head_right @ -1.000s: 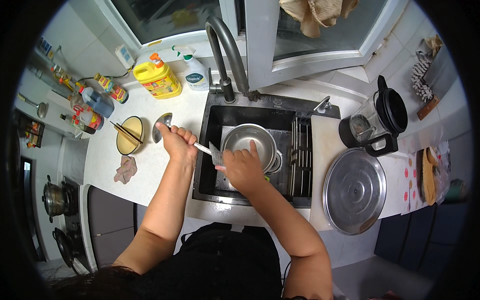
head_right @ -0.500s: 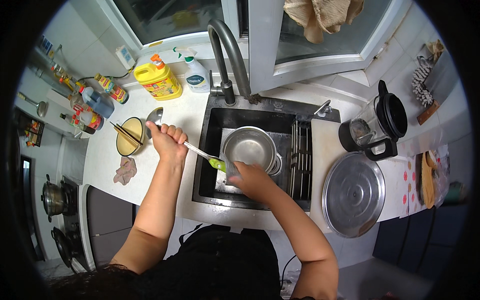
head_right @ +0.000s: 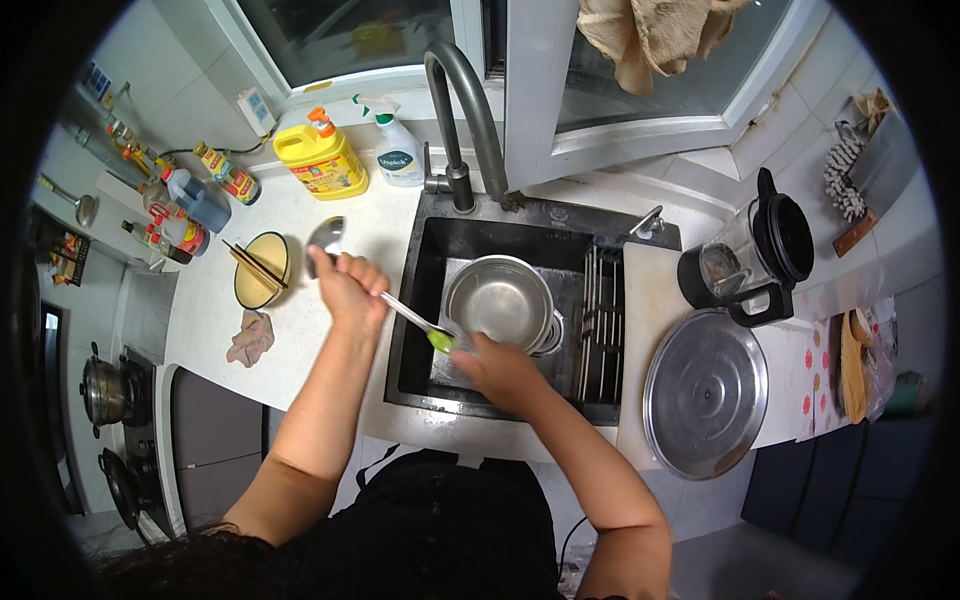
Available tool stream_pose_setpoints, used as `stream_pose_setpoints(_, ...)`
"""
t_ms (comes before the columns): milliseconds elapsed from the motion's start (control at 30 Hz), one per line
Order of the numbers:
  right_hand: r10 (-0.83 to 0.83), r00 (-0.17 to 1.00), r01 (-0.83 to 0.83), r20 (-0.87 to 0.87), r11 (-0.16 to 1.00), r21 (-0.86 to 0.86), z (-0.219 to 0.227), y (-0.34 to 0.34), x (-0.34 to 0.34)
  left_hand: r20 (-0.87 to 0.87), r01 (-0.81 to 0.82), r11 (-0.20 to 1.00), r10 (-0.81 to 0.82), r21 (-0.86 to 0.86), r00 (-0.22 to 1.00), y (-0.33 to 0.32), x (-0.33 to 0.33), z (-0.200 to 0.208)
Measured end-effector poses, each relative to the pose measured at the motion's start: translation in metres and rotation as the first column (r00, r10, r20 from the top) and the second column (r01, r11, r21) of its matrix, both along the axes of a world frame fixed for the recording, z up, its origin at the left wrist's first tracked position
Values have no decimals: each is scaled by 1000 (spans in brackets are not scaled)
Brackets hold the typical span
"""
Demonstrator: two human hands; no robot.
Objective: The person washes a bowl, chopsticks, and a ladle in a kitchen sink using a sponge and running water. They rinse each item thoroughly and place the cleaned bowl and chopsticks into a drawer.
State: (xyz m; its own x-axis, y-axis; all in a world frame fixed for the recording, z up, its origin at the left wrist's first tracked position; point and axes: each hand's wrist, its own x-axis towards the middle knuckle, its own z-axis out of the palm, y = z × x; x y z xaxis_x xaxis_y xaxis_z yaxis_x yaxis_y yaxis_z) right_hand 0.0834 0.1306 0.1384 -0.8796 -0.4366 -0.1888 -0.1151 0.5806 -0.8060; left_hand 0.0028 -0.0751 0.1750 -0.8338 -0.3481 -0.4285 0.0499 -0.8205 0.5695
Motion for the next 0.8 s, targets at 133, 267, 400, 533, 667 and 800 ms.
stream_pose_setpoints(133,47,998,-50,-31,993,-104,29,-20,-9,15,78,996,-79,53,997,24,11,2)
stream_pose_setpoints(267,68,955,-145,-289,957,-253,-11,11,5,36,-18,999,17,37,999,-2,6,3)
stream_pose_setpoints(400,101,988,-84,117,986,-145,11,4,2,54,3,998,-6,65,999,10,13,1)
stream_pose_setpoints(533,31,972,-25,235,999,-30,20,-6,-4,31,16,1000,-17,23,999,10,13,5)
stream_pose_setpoints(667,10,989,22,145,977,-213,3,17,15,-10,-50,998,50,31,999,-20,2,3)
stream_pose_setpoints(800,10,991,-12,132,1000,15,29,-9,3,54,40,995,-45,91,997,16,16,-1)
